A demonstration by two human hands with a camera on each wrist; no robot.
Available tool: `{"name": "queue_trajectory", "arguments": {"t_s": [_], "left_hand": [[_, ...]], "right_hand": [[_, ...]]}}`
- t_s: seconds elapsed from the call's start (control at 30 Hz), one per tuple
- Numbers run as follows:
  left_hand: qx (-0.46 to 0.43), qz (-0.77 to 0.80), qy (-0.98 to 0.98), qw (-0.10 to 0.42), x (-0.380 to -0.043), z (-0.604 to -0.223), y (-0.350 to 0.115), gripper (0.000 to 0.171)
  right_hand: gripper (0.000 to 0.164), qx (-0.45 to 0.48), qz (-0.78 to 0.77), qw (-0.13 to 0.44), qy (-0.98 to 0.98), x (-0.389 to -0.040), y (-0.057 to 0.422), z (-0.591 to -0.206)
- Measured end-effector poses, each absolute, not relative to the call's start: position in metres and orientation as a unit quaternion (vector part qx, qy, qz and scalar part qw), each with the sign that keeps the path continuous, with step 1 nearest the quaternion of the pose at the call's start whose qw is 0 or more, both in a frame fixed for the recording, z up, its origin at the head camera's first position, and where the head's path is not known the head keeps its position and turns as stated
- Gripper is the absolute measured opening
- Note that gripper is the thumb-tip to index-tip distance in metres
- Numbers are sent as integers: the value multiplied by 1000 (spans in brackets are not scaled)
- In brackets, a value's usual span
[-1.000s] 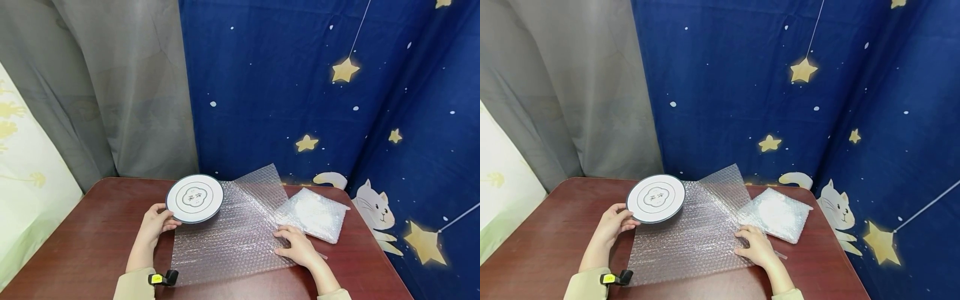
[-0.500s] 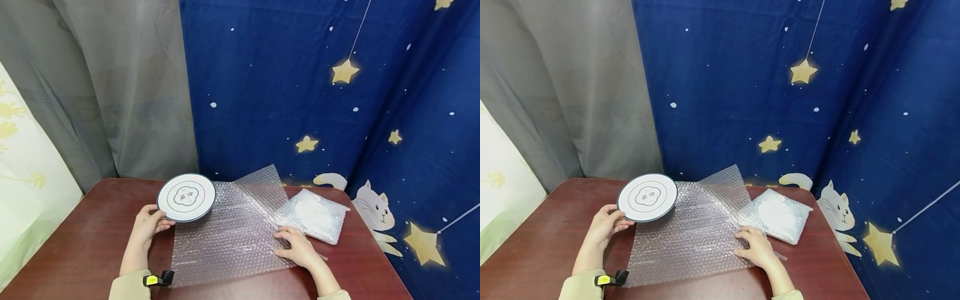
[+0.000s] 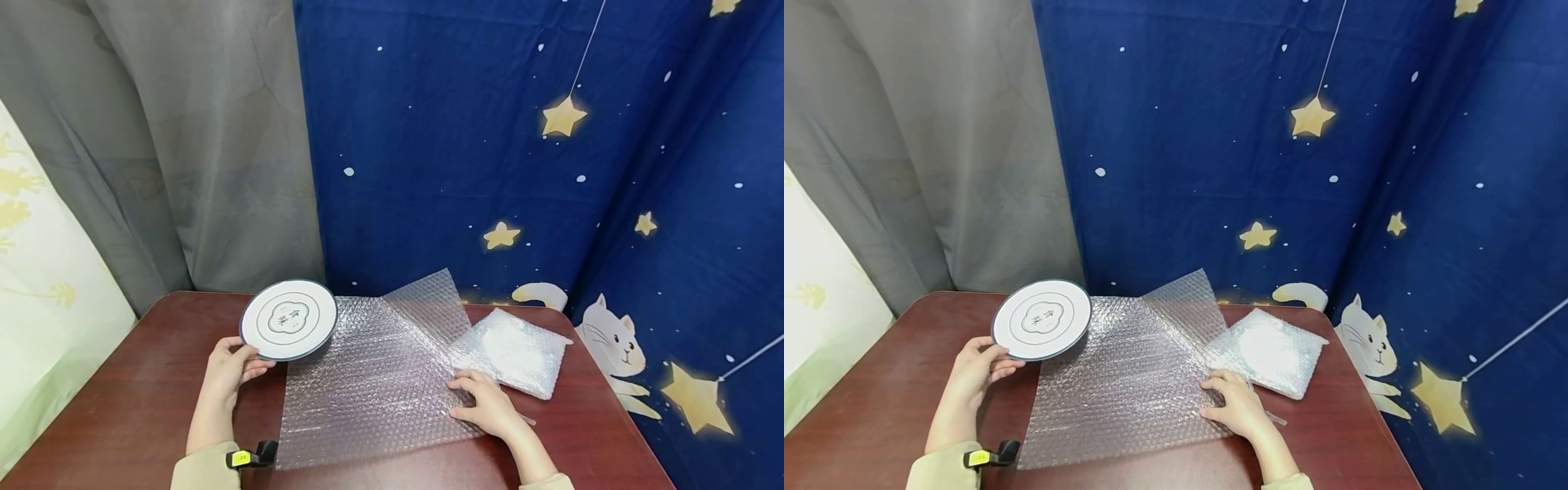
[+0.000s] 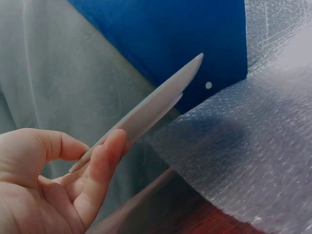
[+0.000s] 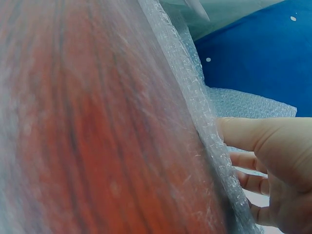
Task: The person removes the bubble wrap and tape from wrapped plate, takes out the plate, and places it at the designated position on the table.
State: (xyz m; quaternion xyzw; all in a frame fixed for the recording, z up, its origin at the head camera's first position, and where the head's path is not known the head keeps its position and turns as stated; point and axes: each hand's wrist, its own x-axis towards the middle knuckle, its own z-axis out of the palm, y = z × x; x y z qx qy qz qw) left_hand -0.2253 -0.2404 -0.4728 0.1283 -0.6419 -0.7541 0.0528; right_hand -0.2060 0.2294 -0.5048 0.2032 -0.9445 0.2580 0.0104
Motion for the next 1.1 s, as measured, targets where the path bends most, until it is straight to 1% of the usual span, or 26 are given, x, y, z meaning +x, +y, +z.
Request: {"name": "queue_trajectory", "arguments": {"t_s": [0.13, 0.33, 0.73, 1.1], "left_hand": [[138, -754, -640, 54, -223, -472, -245, 32], [149, -759, -631, 62, -221, -474, -253, 28], [179, -766, -611, 89, -216, -473, -263, 24], [208, -782, -578, 101, -214, -471, -268, 27]], "right_hand": [[44, 204, 258, 12, -944, -206, 230, -505], [44, 207, 258, 12, -944, -207, 230, -506], [44, 207, 255, 15, -945, -206, 230, -505], [44, 208, 257, 15, -944, -206, 230, -505]]}}
